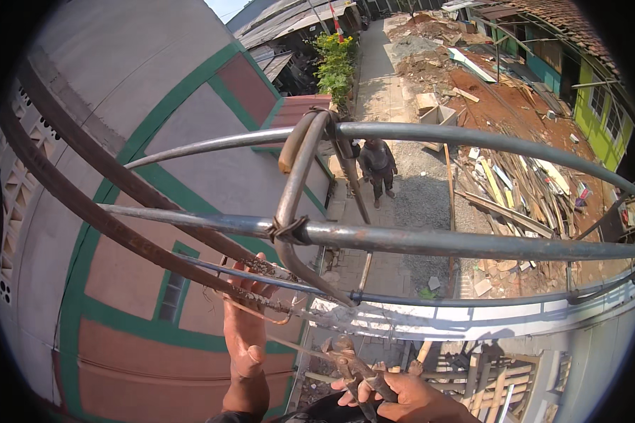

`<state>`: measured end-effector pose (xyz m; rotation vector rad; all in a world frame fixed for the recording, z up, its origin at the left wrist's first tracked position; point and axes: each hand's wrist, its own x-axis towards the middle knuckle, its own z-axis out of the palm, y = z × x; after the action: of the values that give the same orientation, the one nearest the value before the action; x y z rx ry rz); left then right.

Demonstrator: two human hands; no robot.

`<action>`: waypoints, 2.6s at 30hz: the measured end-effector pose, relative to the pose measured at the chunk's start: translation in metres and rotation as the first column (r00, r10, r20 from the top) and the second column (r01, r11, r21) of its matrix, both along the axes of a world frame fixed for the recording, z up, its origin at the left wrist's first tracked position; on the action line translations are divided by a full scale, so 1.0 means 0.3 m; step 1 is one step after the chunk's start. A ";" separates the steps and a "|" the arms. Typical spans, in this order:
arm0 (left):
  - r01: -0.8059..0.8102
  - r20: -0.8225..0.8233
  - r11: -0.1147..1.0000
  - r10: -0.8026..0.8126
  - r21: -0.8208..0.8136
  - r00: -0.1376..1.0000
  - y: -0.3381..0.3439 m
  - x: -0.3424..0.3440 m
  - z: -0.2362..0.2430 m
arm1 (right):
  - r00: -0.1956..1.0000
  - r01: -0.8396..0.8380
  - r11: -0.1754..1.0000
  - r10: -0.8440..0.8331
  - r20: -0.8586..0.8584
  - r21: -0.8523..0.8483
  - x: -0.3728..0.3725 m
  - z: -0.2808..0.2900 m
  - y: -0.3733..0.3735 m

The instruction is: The person uses pliers to twist wire and secure vertical rebar rods within a metal frame cage on top of a construction wall.

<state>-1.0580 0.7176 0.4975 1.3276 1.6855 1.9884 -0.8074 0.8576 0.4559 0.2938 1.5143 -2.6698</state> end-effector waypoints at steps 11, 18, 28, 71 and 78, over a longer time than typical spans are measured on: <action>-0.078 0.409 0.773 -0.245 0.630 0.879 0.111 -0.153 0.039 | 0.981 0.156 -0.458 -0.034 -0.192 0.875 -0.197 0.050 0.426; 0.116 0.150 0.863 -0.215 0.492 0.965 0.024 -0.263 0.084 | 0.802 0.573 -0.299 0.399 -0.445 0.763 -0.673 0.024 0.550; 0.140 0.155 0.848 -0.251 0.510 0.955 0.060 -0.296 0.110 | 0.574 0.713 -0.082 0.639 -0.512 0.696 -0.907 0.216 0.555; 0.038 0.243 0.935 -0.131 0.353 0.961 0.046 -0.335 0.093 | 0.721 0.636 -0.331 0.575 -0.385 0.697 -0.959 0.398 0.513; 0.035 0.189 0.920 -0.117 0.391 0.975 0.058 -0.303 0.134 | 0.837 0.304 0.147 0.430 -0.338 0.941 -0.767 0.147 0.432</action>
<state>-1.1490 0.7351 0.5376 1.2170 1.1694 2.4015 -1.0375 0.9872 0.5001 -0.6228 3.1877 -1.0866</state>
